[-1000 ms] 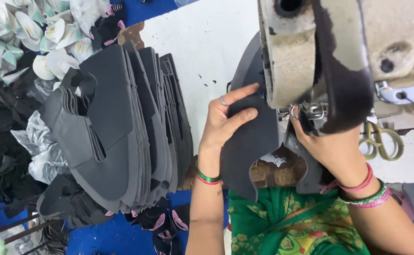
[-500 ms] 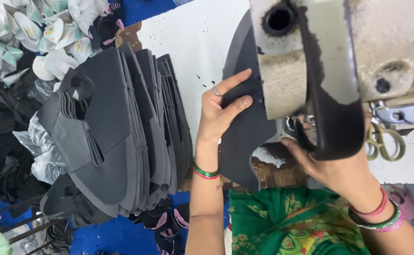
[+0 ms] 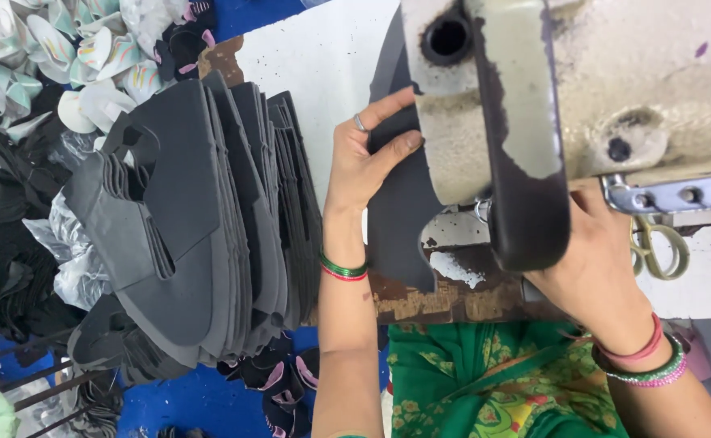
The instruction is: Stitching together components of a shoe upper using an industrial sewing machine.
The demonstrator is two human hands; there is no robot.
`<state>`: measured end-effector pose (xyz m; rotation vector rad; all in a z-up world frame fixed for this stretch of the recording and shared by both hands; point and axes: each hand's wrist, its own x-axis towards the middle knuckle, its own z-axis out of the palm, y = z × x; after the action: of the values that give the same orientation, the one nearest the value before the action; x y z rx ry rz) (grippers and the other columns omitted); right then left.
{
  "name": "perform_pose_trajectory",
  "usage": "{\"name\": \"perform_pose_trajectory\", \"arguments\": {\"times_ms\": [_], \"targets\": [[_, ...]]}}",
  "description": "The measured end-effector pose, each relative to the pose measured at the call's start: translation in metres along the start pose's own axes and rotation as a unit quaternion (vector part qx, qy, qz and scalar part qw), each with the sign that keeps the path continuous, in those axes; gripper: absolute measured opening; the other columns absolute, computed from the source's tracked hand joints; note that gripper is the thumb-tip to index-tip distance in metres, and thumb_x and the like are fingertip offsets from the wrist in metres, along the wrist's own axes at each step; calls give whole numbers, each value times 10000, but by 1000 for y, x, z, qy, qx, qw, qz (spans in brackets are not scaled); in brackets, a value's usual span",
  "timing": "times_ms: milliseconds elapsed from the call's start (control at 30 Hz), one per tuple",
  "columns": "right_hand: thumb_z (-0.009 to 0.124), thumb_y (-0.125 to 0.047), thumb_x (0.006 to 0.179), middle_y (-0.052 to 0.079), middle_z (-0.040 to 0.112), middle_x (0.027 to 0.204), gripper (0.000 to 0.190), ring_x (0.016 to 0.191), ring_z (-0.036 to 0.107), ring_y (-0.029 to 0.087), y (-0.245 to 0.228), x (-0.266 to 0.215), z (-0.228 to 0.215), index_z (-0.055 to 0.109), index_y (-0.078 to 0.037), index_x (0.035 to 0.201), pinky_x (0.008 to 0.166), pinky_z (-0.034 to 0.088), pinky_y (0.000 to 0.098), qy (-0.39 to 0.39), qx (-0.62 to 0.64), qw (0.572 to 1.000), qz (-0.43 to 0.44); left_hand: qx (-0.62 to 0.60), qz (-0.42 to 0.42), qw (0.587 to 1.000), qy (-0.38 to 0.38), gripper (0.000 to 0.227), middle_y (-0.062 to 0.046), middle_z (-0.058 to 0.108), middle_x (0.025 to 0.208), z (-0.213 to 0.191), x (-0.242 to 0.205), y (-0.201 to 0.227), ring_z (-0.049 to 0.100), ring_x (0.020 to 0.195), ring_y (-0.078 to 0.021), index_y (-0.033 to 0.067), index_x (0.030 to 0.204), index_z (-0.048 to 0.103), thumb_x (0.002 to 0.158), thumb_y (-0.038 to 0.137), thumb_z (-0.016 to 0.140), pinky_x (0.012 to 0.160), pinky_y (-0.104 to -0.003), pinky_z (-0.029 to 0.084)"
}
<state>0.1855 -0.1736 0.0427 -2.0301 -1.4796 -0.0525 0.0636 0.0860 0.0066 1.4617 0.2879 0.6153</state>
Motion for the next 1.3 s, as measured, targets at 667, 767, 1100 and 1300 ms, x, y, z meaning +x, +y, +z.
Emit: {"name": "perform_pose_trajectory", "arguments": {"times_ms": [667, 767, 1100, 1300], "targets": [[821, -184, 962, 122, 706, 1110, 252, 1109, 636, 346, 12, -7, 22, 706, -56, 1146, 1051, 465, 483, 112, -67, 990, -61, 297, 91, 934, 174, 593, -164, 376, 1666, 10, -76, 80, 369, 1551, -343, 97, 1612, 364, 1087, 283, 566, 1201, -397, 369], [767, -111, 1014, 193, 661, 1215, 287, 1186, 599, 382, 2, -53, 32, 709, -20, 1279, 1039, 476, 451, 145, -17, 989, -21, 427, 136, 857, 255, 429, -220, 450, 1604, 13, -138, 127, 505, 1459, -381, 139, 1461, 579, 1044, 216, 645, 1164, -438, 485], [704, -71, 966, 107, 635, 1384, 352, 1234, 612, 273, 24, -193, 133, 698, -92, 1317, 1074, 442, 406, 143, 24, 988, 53, 603, -145, 601, 505, 887, -353, 485, 1470, -131, -240, 143, 486, 1355, -467, -127, 1465, 426, 977, 577, 656, 1115, -525, 411], [698, -94, 1026, -66, 681, 1345, 238, 1137, 631, 174, 39, -194, 150, 726, -216, 1228, 954, 398, 329, 105, -121, 987, 2, 617, -77, 585, 520, 816, -269, 573, 1373, -135, -233, 144, 500, 1321, -432, -56, 1385, 478, 877, 492, 803, 1041, -511, 429]]}}
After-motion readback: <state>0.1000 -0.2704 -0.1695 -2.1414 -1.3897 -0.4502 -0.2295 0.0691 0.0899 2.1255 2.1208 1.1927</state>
